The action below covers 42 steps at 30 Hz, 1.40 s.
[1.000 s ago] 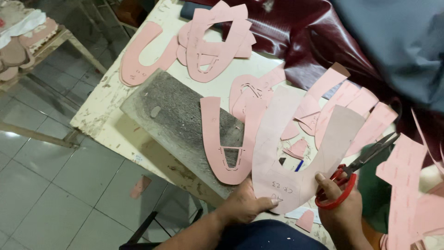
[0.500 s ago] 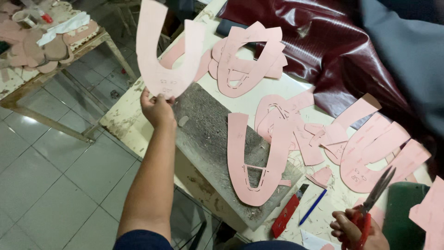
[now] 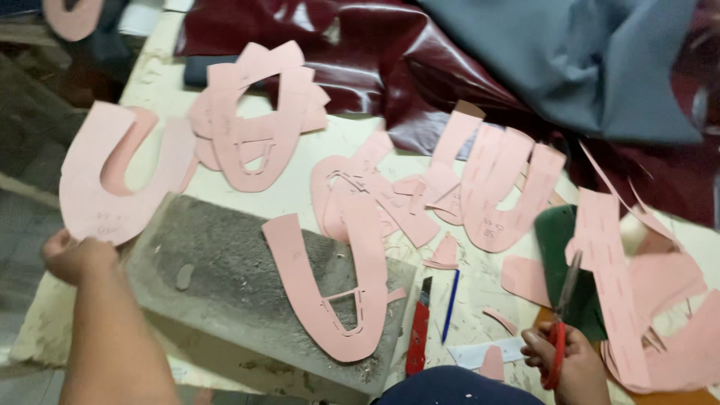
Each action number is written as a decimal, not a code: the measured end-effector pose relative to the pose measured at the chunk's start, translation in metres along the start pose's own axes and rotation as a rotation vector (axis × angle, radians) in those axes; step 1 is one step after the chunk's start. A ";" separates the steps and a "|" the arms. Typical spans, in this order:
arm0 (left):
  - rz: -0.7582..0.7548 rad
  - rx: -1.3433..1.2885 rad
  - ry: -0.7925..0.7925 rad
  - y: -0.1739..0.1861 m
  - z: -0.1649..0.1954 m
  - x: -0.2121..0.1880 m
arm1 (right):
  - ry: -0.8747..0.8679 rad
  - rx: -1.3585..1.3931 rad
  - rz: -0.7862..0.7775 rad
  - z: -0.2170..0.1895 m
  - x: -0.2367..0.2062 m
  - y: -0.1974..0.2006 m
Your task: The person uses red-handled scissors to trim a pink U-shaped material piece, following a pre-drawn outline. After cutting, they place the finished piece on a table with other similar pieces and clear away debris from the work surface.
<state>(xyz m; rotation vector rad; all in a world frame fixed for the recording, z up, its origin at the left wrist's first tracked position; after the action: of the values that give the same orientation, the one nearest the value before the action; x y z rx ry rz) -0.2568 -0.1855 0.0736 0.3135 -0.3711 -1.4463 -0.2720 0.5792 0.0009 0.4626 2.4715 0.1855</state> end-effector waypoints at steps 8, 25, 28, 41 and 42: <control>-0.165 0.315 0.104 -0.028 -0.025 -0.016 | 0.195 -0.065 -0.078 -0.039 -0.020 -0.005; -1.538 0.052 -0.531 -0.096 0.052 -0.485 | 0.188 -0.558 -0.173 -0.034 0.049 -0.010; -1.375 0.122 -0.748 -0.146 0.059 -0.501 | 0.231 -0.639 -0.178 -0.035 0.071 -0.012; -1.434 0.529 -0.493 -0.292 0.106 -0.535 | -0.048 -0.278 -0.326 -0.031 0.098 0.001; -1.500 0.537 -0.443 -0.296 0.106 -0.538 | -0.017 -0.311 -0.306 -0.030 0.100 0.002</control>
<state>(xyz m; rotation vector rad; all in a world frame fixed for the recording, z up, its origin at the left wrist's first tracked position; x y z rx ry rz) -0.6140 0.3215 0.0124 0.7981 -1.0086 -2.8986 -0.3646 0.6169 -0.0291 -0.0453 2.4020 0.4281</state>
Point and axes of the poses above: each hand's wrist, its own x-axis towards the middle knuckle, its own y-axis out of the back of the hand, z = x × y, the point moved 3 cm from there along x, towards the middle knuckle, and after that the axes turned 11 degrees about x, right-handed, at the moved point
